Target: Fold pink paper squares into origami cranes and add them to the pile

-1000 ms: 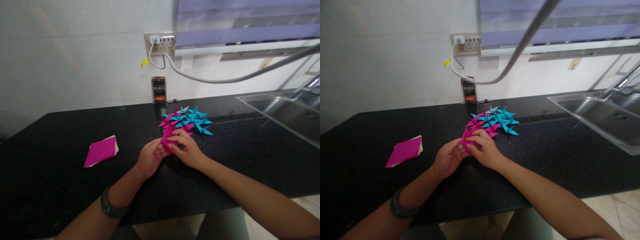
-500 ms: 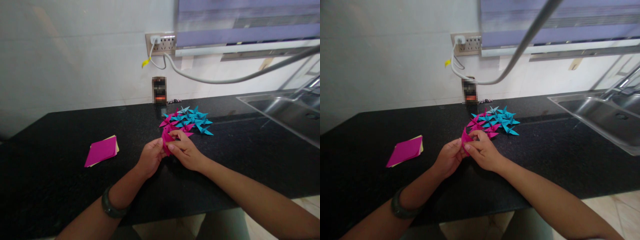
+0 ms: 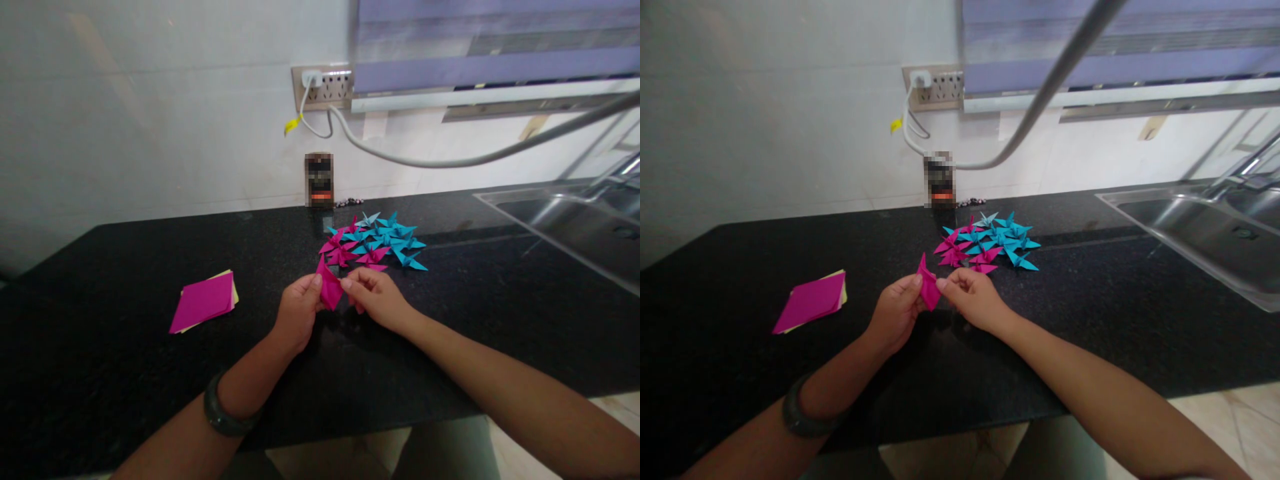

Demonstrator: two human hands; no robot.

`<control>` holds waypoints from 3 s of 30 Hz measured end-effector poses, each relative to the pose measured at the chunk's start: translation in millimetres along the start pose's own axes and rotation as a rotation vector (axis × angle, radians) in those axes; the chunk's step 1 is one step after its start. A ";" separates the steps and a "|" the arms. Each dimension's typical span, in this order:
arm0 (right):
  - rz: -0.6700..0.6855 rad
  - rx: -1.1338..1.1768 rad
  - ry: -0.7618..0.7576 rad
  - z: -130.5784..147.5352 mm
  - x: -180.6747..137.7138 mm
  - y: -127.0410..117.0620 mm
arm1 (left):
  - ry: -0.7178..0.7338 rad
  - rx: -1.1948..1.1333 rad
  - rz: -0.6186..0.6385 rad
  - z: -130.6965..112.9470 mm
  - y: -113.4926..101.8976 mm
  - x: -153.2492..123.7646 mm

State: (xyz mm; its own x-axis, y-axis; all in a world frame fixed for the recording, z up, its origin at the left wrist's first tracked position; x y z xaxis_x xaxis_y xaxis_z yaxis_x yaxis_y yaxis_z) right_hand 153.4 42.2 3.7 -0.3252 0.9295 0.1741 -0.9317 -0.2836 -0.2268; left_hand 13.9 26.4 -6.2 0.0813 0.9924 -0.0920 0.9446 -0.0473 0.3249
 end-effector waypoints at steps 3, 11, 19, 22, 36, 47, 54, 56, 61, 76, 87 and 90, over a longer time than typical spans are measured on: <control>0.043 -0.104 -0.006 -0.5 -1.8 4.7 | 0.031 0.120 -0.033 0.7 -2.8 0.3; -0.102 -0.255 -0.001 -3.8 1.3 2.5 | 0.173 0.489 0.043 -1.5 0.1 -4.6; -0.039 -0.252 0.072 -11.1 0.1 7.1 | 0.266 0.644 -0.019 -3.8 0.0 -6.8; 0.046 -0.274 0.056 -10.8 -0.8 9.0 | 0.251 0.611 -0.054 -5.2 -0.7 -6.1; -0.119 -0.625 -0.025 -1.2 -0.2 -0.3 | 0.267 0.709 0.004 2.6 -1.4 -6.2; -0.088 -0.459 0.006 -11.7 2.3 4.6 | 0.356 0.876 -0.050 -2.1 1.1 -8.3; 0.054 -0.051 0.012 -2.5 0.7 4.5 | 0.082 0.418 -0.088 1.5 -8.2 3.8; 0.091 0.119 0.065 -4.5 2.0 4.7 | 0.031 0.281 -0.073 1.0 -7.8 5.1; 0.075 0.269 0.157 -9.9 4.0 3.0 | -0.030 0.125 -0.038 0.7 -5.1 3.3; 0.121 0.150 0.283 -11.0 5.1 3.7 | 0.001 0.316 0.006 1.6 -5.5 3.1; 0.122 0.078 0.284 -14.6 7.8 2.2 | 0.054 0.486 -0.023 -1.8 -5.9 1.6; 0.119 0.056 0.275 -12.9 7.5 2.1 | 0.203 0.653 -0.044 -7.0 -7.6 1.2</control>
State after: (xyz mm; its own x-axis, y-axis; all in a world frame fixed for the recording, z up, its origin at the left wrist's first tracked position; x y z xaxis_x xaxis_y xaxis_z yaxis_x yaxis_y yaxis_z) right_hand 151.1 51.6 -7.9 -0.3844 0.9156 -0.1180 -0.8995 -0.4002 -0.1752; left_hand 4.5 28.8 -2.1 0.0377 0.9936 0.1069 0.9489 -0.0020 -0.3156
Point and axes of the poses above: each hand's wrist, its own x-axis towards the middle knuckle, its own y-axis out of the palm, z = x × y, the point moved 2 cm from there along x, towards the middle knuckle, and after that the axes turned 3 degrees about -y, right-handed, at the moved point
